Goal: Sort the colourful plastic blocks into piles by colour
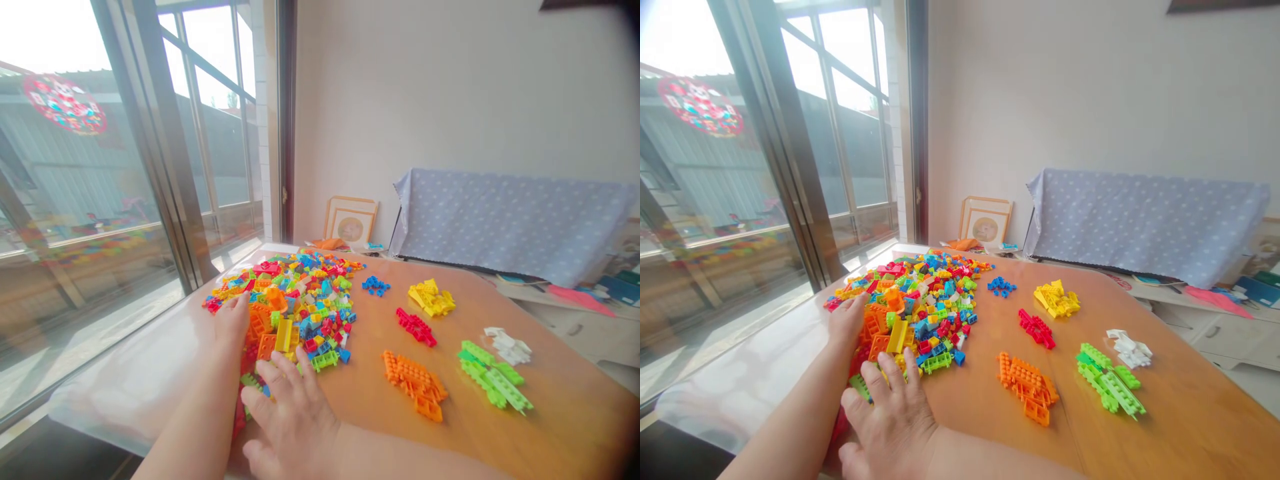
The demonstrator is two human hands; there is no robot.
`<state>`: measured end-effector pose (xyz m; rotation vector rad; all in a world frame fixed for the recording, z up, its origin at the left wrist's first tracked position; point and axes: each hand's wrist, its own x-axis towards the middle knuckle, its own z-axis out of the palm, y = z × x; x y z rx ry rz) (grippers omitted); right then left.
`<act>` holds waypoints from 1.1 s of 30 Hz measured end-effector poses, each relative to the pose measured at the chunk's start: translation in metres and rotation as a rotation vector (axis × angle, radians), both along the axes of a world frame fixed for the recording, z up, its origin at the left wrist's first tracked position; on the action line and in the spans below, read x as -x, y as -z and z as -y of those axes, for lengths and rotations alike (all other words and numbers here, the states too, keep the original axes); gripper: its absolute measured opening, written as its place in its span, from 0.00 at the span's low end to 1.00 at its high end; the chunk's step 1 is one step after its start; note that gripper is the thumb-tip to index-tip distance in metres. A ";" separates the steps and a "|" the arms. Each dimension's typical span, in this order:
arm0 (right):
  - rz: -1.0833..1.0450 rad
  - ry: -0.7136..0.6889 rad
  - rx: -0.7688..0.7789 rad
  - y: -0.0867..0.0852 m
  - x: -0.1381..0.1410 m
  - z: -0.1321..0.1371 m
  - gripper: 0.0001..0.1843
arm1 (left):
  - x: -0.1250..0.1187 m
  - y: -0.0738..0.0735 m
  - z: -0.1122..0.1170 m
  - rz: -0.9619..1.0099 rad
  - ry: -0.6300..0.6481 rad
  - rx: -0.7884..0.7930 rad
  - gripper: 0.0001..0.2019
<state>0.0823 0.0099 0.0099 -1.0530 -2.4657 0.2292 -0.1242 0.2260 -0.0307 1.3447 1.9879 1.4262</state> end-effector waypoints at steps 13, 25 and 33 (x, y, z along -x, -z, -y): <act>0.041 0.088 0.076 0.017 0.030 -0.009 0.29 | -0.021 -0.002 0.002 0.045 -0.071 0.041 0.24; 0.111 0.099 0.135 0.018 0.020 -0.012 0.33 | -0.030 -0.008 0.007 0.034 -0.084 0.073 0.21; 0.113 0.143 0.126 0.016 0.012 -0.011 0.34 | -0.048 -0.004 0.006 0.042 -0.057 0.093 0.21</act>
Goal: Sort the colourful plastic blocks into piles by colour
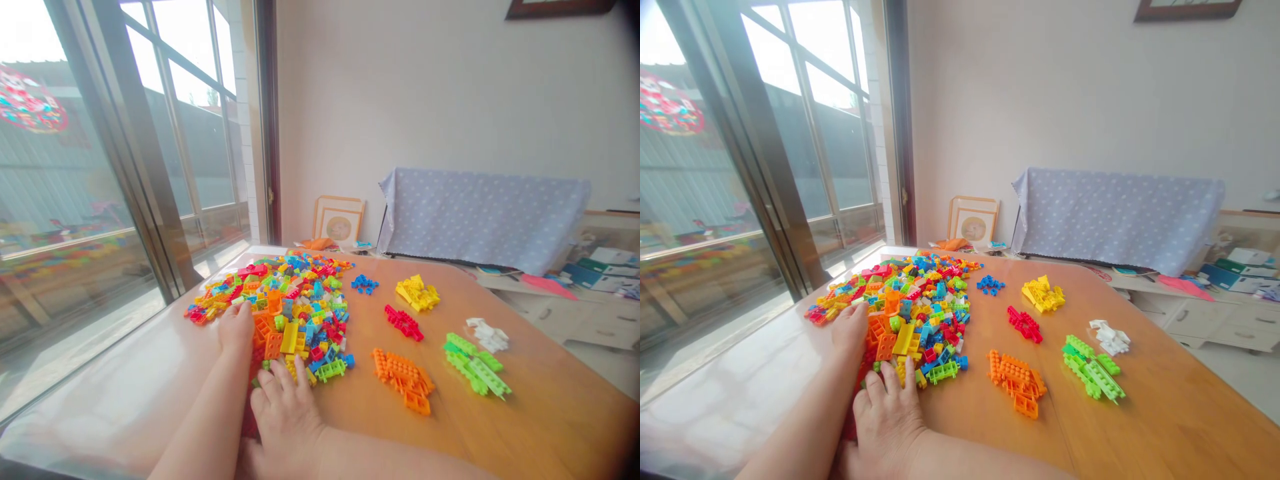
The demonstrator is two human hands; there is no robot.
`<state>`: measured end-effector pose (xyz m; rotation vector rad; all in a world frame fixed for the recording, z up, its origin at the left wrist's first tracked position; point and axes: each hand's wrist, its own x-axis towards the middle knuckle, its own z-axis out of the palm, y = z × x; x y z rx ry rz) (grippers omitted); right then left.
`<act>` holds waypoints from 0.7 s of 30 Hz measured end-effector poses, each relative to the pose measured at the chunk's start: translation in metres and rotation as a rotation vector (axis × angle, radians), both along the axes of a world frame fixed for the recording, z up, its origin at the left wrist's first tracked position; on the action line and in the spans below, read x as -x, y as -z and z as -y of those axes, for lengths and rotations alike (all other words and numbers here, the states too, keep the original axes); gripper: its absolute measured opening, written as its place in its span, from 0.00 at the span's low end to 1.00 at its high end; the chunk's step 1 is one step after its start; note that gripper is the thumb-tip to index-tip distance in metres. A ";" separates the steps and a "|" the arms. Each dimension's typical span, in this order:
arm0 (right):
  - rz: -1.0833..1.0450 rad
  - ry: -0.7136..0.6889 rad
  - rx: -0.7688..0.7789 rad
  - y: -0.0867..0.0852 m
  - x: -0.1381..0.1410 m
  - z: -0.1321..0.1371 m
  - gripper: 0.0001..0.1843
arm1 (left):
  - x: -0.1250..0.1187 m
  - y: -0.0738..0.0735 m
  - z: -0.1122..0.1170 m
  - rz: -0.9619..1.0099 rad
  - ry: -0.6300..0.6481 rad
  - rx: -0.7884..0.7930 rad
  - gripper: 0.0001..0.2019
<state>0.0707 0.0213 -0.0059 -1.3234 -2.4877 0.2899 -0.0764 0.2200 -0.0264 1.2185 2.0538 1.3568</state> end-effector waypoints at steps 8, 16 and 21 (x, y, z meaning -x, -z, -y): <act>0.011 0.072 -0.027 0.003 -0.024 -0.003 0.30 | -0.027 -0.003 0.004 -0.018 -0.041 0.043 0.21; 0.015 0.142 -0.030 0.005 -0.063 -0.008 0.28 | -0.068 0.000 -0.001 -0.055 -0.073 0.063 0.23; 0.052 0.192 -0.070 0.005 -0.084 -0.014 0.25 | -0.094 0.003 -0.001 -0.057 -0.054 0.056 0.24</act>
